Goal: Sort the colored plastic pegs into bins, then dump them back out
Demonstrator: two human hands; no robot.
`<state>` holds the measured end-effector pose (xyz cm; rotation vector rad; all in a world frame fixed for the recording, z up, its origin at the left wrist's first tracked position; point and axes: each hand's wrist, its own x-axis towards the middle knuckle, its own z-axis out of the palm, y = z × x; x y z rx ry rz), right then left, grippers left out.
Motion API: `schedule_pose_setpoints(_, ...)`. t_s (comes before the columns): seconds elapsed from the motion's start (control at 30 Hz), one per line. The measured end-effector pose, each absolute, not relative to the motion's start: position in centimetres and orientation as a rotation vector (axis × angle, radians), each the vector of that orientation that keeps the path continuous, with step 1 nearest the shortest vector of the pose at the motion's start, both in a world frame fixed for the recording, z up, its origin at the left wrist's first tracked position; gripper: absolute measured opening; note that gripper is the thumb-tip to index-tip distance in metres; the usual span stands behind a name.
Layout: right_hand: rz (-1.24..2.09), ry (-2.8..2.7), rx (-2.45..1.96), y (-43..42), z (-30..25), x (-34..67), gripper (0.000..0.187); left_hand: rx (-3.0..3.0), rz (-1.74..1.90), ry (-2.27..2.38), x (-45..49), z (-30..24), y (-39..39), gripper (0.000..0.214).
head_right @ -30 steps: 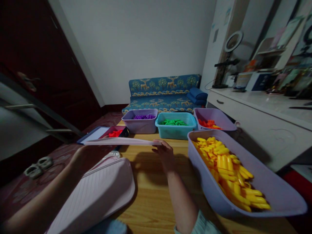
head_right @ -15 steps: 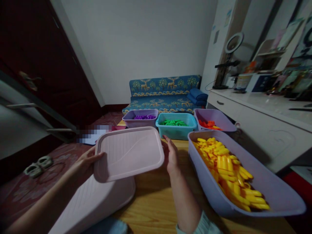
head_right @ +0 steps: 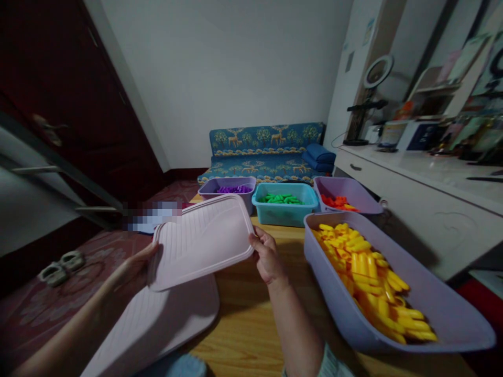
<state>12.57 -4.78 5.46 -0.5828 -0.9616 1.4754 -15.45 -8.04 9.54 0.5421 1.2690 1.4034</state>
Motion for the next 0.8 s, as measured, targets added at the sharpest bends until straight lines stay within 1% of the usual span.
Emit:
schedule_pose_setpoints(0.17,1.417,-0.81,-0.694,-4.0,4.2,12.1,0.036,0.647,1.304,1.169,-14.7,8.7,-9.8,0.012)
schedule_pose_setpoints(0.27,1.349,-0.741,-0.747,-3.6,3.8,12.1,0.035,0.721,1.238,1.094,-14.6,8.5,-10.6,0.019)
schedule_pose_setpoints(0.37,1.344,-0.66,-0.777,-3.6,3.8,11.9,0.037,0.75,1.277,1.034,-15.0,8.5,-10.5,0.021)
schedule_pose_setpoints(0.43,1.351,-0.65,-0.793,-3.8,4.0,11.6,0.039,0.753,1.349,1.041,-15.3,8.3,-9.8,0.016)
schedule_pose_setpoints(0.5,1.303,-0.733,-0.865,-4.0,4.1,11.3,0.039,0.725,1.429,1.086,-15.8,8.0,-8.9,0.009)
schedule_pose_setpoints(0.57,1.174,-0.912,-0.99,-4.2,4.2,11.2,0.037,0.691,1.469,1.147,-16.3,7.8,-7.6,0.005)
schedule_pose_setpoints(0.67,0.998,-1.141,-1.13,-4.2,4.5,11.2,0.037,0.702,1.45,1.215,-17.1,8.2,-5.5,0.012)
schedule_pose_setpoints(0.73,1.033,-1.177,-1.179,-3.8,5.1,11.2,0.033,0.743,1.404,1.235,-17.5,9.3,-3.7,0.015)
schedule_pose_setpoints(0.8,1.101,-1.168,-1.213,-2.8,6.3,11.1,0.034,0.796,1.361,1.236,-17.7,11.0,-1.6,0.015)
